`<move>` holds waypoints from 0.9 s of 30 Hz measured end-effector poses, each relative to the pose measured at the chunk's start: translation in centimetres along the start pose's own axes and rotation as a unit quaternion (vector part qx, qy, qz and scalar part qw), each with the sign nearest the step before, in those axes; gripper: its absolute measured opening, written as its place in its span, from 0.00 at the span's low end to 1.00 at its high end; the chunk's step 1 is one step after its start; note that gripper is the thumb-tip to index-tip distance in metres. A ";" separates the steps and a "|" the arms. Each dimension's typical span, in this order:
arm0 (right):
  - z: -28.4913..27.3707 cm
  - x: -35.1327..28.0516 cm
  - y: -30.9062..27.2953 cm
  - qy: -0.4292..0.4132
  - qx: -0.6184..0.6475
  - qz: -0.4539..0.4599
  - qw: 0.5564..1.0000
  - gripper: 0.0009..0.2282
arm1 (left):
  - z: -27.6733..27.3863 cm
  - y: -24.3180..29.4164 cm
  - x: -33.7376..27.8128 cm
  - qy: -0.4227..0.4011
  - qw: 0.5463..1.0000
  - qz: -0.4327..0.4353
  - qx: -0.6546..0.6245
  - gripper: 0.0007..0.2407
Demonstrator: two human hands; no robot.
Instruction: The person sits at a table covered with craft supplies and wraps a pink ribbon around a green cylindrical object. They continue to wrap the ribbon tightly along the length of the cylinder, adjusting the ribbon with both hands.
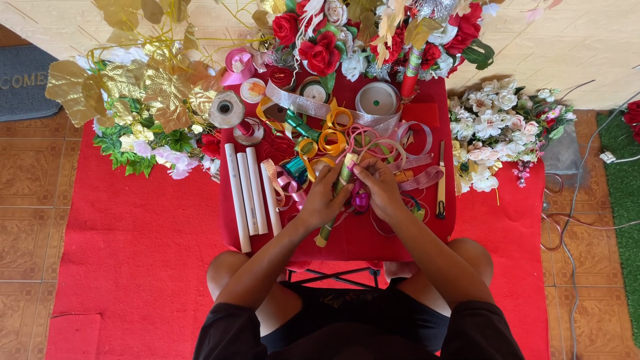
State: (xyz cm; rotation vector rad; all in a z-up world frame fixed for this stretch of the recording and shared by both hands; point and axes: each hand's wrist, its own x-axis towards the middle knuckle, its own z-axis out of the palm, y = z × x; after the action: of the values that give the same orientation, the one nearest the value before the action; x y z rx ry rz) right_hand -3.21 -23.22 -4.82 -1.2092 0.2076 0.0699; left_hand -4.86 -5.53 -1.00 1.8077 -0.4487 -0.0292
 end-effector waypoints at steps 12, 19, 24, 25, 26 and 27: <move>-0.2 0.0 -0.1 0.006 0.007 -0.003 1.000 0.09 | -0.6 0.9 0.3 0.056 0.997 0.009 -0.043 0.20; -0.4 0.2 0.0 0.004 0.006 -0.007 1.000 0.09 | -0.2 0.4 -0.1 0.062 0.998 0.007 0.015 0.18; -0.4 0.3 -0.1 0.002 -0.002 -0.015 1.000 0.08 | -0.3 1.7 0.2 0.067 0.996 0.026 0.054 0.14; -0.5 0.4 -0.2 0.003 -0.002 -0.015 1.000 0.08 | -0.3 1.8 0.2 0.066 0.996 0.026 0.053 0.14; -0.6 0.4 -0.1 0.003 -0.003 -0.015 1.000 0.09 | -0.3 1.9 0.1 0.069 0.995 0.033 0.061 0.14; -0.7 0.4 -0.1 0.003 -0.003 -0.014 1.000 0.09 | -0.3 1.9 -0.1 0.072 0.994 0.040 0.069 0.13</move>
State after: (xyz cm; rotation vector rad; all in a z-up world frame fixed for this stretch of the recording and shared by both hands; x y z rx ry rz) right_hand -2.90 -23.96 -5.10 -1.2188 0.1961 0.0421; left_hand -5.39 -5.67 0.82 1.9110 -0.4278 0.1908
